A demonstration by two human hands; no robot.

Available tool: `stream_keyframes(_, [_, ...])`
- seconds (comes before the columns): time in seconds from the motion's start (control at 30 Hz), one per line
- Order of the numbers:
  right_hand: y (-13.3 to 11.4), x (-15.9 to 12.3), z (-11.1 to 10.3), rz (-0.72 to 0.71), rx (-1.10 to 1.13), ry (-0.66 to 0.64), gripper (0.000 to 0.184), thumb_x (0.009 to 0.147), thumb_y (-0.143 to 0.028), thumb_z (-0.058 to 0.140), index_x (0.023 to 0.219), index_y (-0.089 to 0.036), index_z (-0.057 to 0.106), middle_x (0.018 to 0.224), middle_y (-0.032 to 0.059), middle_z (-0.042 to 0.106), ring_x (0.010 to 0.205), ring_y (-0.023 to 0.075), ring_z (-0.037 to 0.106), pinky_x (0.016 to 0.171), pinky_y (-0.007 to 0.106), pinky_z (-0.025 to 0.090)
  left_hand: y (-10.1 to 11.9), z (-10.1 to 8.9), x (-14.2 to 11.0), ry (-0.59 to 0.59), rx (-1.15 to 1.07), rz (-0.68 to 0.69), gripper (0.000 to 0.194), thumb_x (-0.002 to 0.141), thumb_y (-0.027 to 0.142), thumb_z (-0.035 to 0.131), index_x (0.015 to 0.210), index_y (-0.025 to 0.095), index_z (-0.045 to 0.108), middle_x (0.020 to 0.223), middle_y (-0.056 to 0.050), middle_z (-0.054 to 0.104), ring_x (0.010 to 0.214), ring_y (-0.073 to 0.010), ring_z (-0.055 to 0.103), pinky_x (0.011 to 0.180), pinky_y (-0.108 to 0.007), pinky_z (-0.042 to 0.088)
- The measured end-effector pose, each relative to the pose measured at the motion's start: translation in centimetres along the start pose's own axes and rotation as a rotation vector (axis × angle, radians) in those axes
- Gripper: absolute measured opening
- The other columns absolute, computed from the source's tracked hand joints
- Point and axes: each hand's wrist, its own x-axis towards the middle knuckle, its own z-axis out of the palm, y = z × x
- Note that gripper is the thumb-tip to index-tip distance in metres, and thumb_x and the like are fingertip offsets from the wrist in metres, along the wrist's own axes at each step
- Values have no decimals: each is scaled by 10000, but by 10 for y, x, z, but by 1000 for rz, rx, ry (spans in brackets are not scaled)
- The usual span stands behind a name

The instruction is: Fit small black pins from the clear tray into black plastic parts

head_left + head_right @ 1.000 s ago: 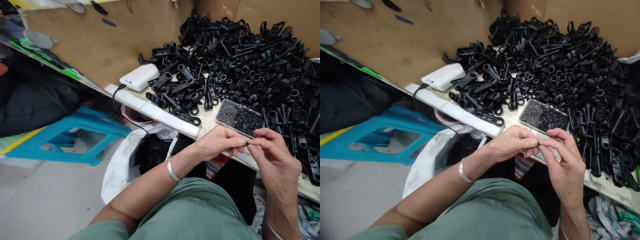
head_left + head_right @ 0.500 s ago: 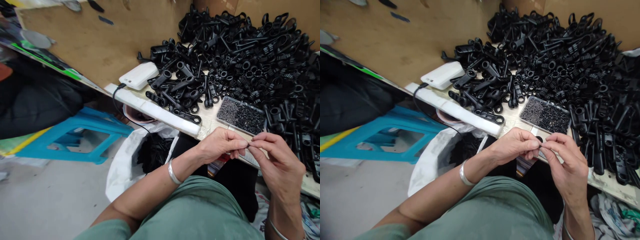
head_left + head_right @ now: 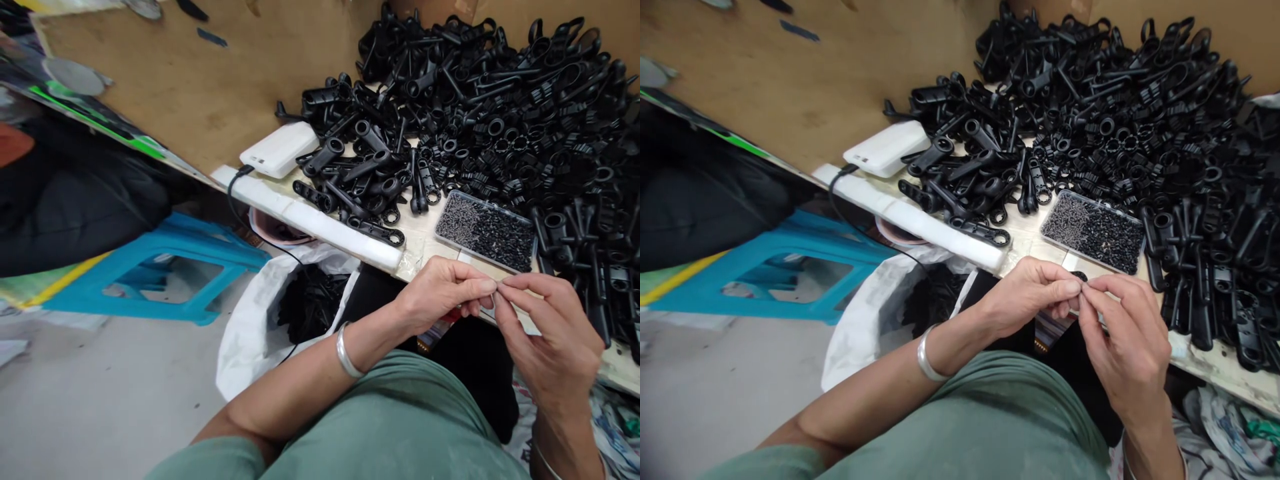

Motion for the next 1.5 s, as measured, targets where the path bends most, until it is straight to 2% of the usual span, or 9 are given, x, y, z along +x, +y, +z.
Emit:
stream_keyframes(0.23, [6,-2,2,-18,16,-33,336,841,-48,665,1085,-280,653,1006,40,670,930,205,654,851,410,559,1,-2,-3,-13,91,20,231,838,312,696,729,109,705,591,3,604,512,-54,491,490,-177,360])
stream_keyframes(0.4, [5,0,5,-115,-83,33,291,805,-23,703,1017,-216,657,936,45,680,882,193,661,895,421,572,3,-3,-5,10,173,44,238,849,336,676,770,112,706,598,14,583,505,-56,461,494,-181,367])
stream_keyframes(0.6, [4,5,6,-28,-38,64,192,830,-64,694,917,-230,655,890,21,695,817,164,684,771,334,584,7,-3,-10,-41,387,142,308,941,369,580,851,113,725,634,12,584,544,-71,488,546,-196,420])
stream_keyframes(0.7, [5,3,5,19,-32,43,146,850,-89,688,901,-221,652,885,22,694,809,154,682,739,309,571,8,-8,-17,37,695,388,295,990,341,531,955,125,729,752,-25,675,685,-126,601,662,-239,501])
stream_keyframes(0.8, [12,-5,4,52,-34,34,118,857,-97,687,886,-207,655,870,25,687,801,149,673,744,306,564,5,-20,-22,170,1182,717,194,983,258,565,1023,128,703,974,-79,724,908,-186,633,851,-319,515])
stream_keyframes(0.87, [19,-12,5,75,-39,19,98,863,-105,685,878,-198,659,869,30,683,798,150,667,755,313,562,0,-29,-23,214,1475,799,144,965,224,592,1023,138,691,1065,-95,716,972,-214,613,880,-358,498])
stream_keyframes(0.93, [25,-19,6,101,-43,-7,80,867,-118,684,874,-195,663,869,33,679,799,150,663,764,317,564,-6,-37,-20,217,1639,804,114,958,204,595,996,160,694,1108,-85,708,996,-225,602,858,-364,488])
stream_keyframes(1.13, [30,-28,12,105,-60,-59,61,890,-143,656,885,-203,660,870,30,674,813,153,666,765,311,566,-23,-41,-12,215,1610,865,266,983,87,466,878,158,700,1024,-67,705,903,-173,589,800,-290,494])
stream_keyframes(1.5, [29,-21,22,19,-43,-92,108,856,-105,678,914,-193,658,889,48,682,811,161,663,766,308,561,-35,-36,-12,250,1512,945,284,993,103,456,846,133,697,994,-85,683,891,-174,557,819,-274,518])
